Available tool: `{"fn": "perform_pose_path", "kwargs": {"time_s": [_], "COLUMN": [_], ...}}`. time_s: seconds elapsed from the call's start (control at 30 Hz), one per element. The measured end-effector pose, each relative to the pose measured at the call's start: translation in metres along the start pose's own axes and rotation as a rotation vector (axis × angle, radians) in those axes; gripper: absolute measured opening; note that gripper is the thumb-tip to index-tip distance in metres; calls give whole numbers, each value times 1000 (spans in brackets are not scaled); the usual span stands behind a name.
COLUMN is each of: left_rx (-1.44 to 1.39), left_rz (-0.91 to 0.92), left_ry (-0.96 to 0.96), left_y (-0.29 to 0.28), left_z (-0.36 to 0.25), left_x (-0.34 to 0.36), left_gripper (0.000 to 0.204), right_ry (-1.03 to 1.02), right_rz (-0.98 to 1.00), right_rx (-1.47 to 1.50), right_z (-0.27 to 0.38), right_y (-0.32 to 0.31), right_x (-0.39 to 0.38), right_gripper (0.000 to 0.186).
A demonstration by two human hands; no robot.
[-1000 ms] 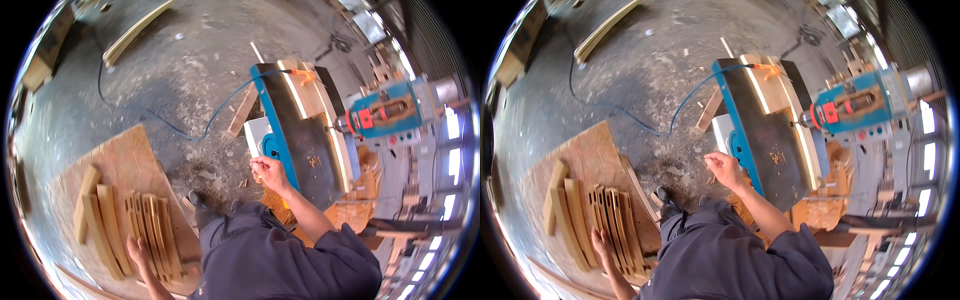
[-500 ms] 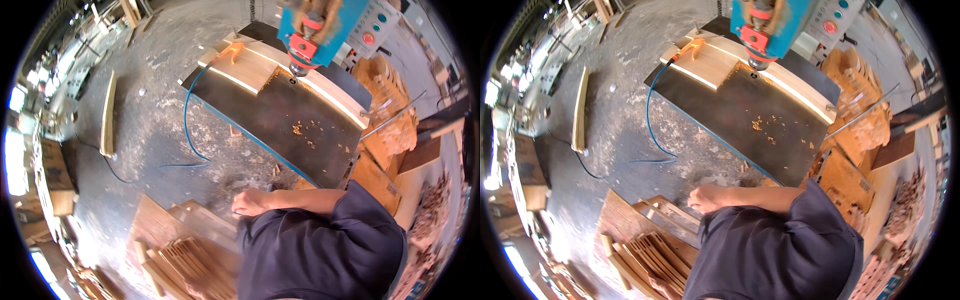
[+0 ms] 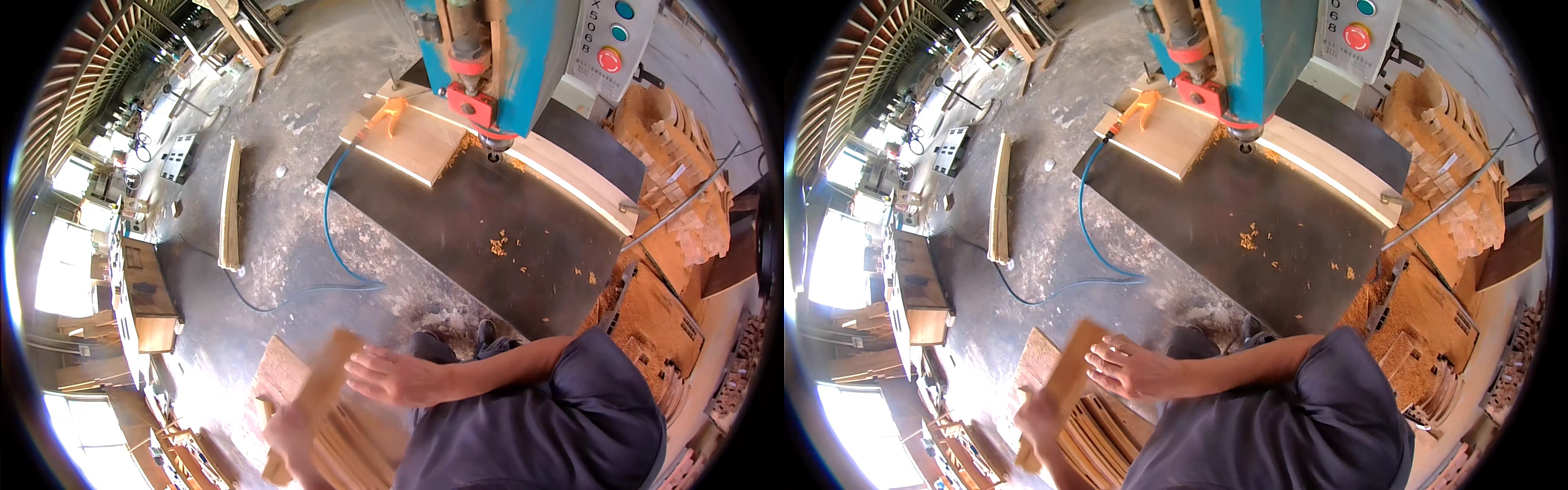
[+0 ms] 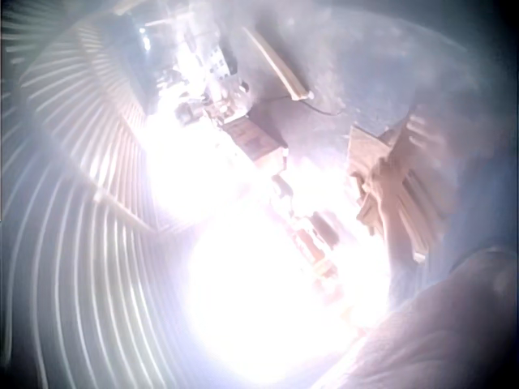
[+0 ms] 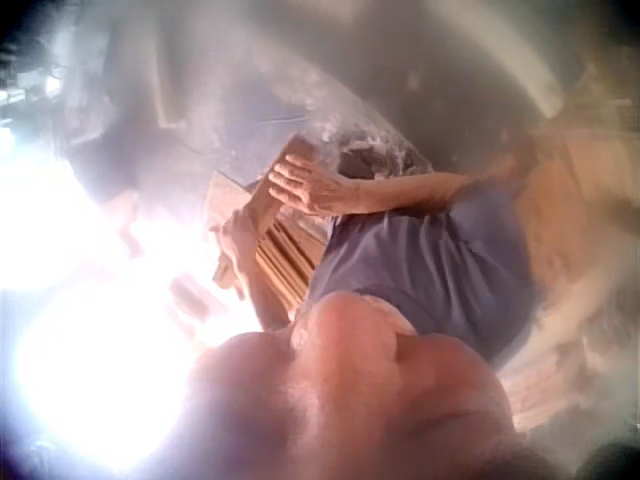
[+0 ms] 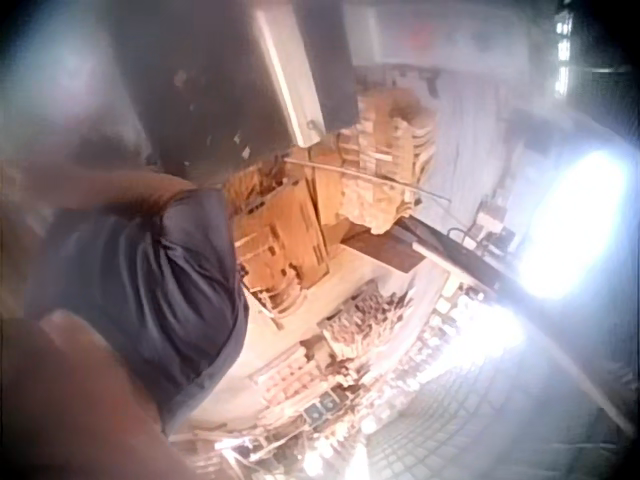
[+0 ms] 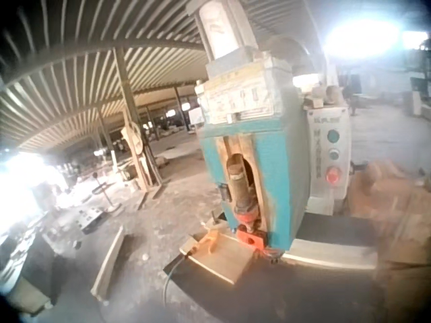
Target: The person operates a vertical spindle moulder to shape the edges of wooden planks. They repeatedly pick up planks from a nearby stack, feed them through the machine, and place the finished pieces onto a growing pile. The person uses an air blower to clear sawdust from the machine table between operations.
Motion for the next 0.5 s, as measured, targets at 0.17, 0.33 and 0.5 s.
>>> {"fn": "perform_pose_path", "kwargs": {"time_s": [0.17,0.33,0.5], "left_rx": [-508,-970,-856], "left_rz": [-63,-319,-489], "left_ry": [635,902,640], "left_y": [-59,-134,-110], "left_z": [-200,-284,-395], "left_x": [73,173,388], "left_gripper": [18,14,51], "right_ry": [304,855,1299], "right_rz": [390,315,96], "right_rx": [-394,-306,-446], "right_z": [-48,-124,-95], "right_y": [21,-63,-113], "right_x": [-19,-82,-156], "right_gripper": [36,67,76]}}
Point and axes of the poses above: each hand's wrist, its own x-axis towards the middle knuckle, its own y-axis out of the palm, z = x × y, the point moved 10 cm from there along x, towards the middle knuckle, and after that the axes turned 7 degrees about -y, right-handed, at the moved point
